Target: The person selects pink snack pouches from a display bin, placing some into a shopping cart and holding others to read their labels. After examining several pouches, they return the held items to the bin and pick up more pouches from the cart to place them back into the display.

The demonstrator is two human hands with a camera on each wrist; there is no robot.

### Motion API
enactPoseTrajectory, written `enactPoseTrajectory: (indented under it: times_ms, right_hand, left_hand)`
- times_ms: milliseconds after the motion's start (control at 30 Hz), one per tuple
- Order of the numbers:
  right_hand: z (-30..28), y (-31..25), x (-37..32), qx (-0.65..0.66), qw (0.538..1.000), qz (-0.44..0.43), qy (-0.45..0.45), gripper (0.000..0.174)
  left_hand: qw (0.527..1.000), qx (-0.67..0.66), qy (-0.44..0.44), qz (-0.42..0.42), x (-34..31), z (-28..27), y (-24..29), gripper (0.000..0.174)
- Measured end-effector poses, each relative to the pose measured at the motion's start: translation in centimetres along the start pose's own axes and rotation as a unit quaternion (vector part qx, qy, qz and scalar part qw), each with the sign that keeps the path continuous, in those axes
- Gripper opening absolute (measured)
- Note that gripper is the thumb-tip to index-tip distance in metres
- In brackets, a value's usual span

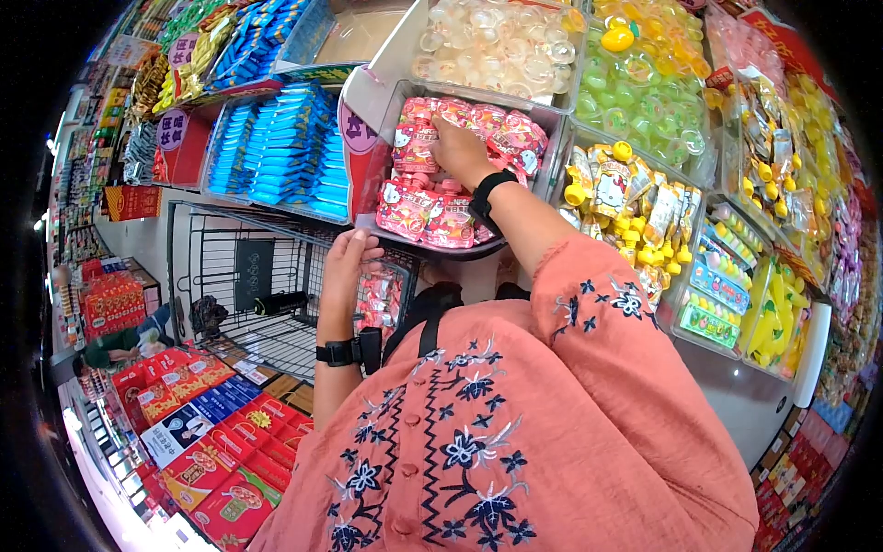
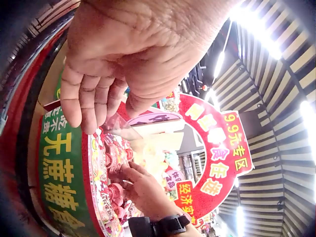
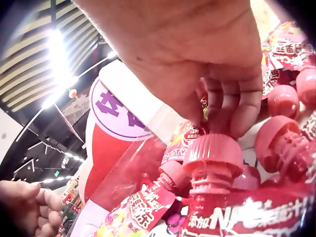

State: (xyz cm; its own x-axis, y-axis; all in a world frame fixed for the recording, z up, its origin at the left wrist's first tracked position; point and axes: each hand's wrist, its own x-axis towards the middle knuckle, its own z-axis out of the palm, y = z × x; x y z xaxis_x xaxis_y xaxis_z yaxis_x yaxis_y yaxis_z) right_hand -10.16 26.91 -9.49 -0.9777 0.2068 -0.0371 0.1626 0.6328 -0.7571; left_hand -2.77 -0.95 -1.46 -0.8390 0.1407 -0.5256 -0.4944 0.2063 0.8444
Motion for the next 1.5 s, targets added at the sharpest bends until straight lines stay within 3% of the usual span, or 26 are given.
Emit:
enactPoseTrajectory:
  times_ms: [233,333,433,533,567,600,667,767,867,967,1067,1200,1233,1333,1500]
  right_hand:
    - [0.2,0.8,0.6,0.028,0.999,-0.017,-0.013,0.048]
    - [-0.4,-0.2,0.4,-0.014,0.999,0.015,-0.035,0.047]
    - [-1.0,-1.1,0.3,-0.011,0.998,0.056,0.003,0.042]
    - [-1.3,-1.6,-0.4,-0.014,0.998,-0.009,0.066,0.036]
    - [-1.5,-1.8,-0.5,-0.03,0.999,0.005,0.016,0.033]
    - [-1.2,-1.6,-0.9,-0.042,0.999,-0.025,0.024,0.031]
    - [-0.8,-1.3,-1.1,-0.036,0.999,0.003,-0.019,0.031]
    - [-0.6,-2.3,-1.6,0.01,0.998,-0.031,0.051,0.034]
    - [-4.1,-7.3,-2.8,0.113,0.986,-0.119,0.042,0.03]
    - [-4.1,-9.2,-4.3,0.197,0.964,-0.175,-0.046,0.025]
    - [-2.9,-9.0,-6.3,0.186,0.957,-0.18,-0.132,0.024]
    - [-2.0,-6.4,-6.7,0.199,0.965,-0.089,-0.148,0.021]
    - [-2.1,-5.6,-6.5,0.234,0.961,-0.047,-0.138,0.021]
    - [-1.3,-2.1,-4.1,0.172,0.981,0.032,-0.081,0.023]
    - [-1.4,-0.9,-2.1,0.336,0.922,0.16,-0.103,0.037]
  left_hand:
    - [1.0,0.002,-0.001,0.002,0.2,-0.1,-0.4,0.035]
    - [1.0,0.003,-0.002,0.0,0.4,-0.2,-0.5,0.036]
    - [1.0,-0.003,0.003,-0.002,0.4,-0.4,-0.4,0.037]
    - [1.0,-0.007,0.007,-0.008,0.6,-0.6,-0.3,0.038]
    - [1.0,-0.011,0.007,-0.012,0.7,-0.8,-0.6,0.039]
    - [1.0,-0.015,0.007,-0.017,0.5,-0.8,-0.6,0.04]
    - [1.0,-0.004,0.006,-0.013,0.2,-0.9,-0.4,0.039]
    - [1.0,-0.014,0.01,-0.014,-0.1,-1.6,-0.5,0.039]
    - [0.999,-0.039,0.026,-0.019,0.1,-3.4,-1.5,0.039]
    - [0.998,-0.021,0.051,-0.026,0.0,-5.2,-2.6,0.041]
    - [0.997,-0.021,0.065,-0.04,0.0,-6.8,-4.5,0.041]
    - [0.994,-0.02,0.086,-0.065,-0.4,-7.4,-6.2,0.036]
    - [0.993,-0.024,0.088,-0.068,-0.8,-7.2,-6.4,0.036]
    - [0.995,-0.03,0.08,-0.06,-1.2,-7.2,-6.9,0.04]
    - [0.996,-0.035,0.071,-0.044,-1.8,-5.7,-6.2,0.041]
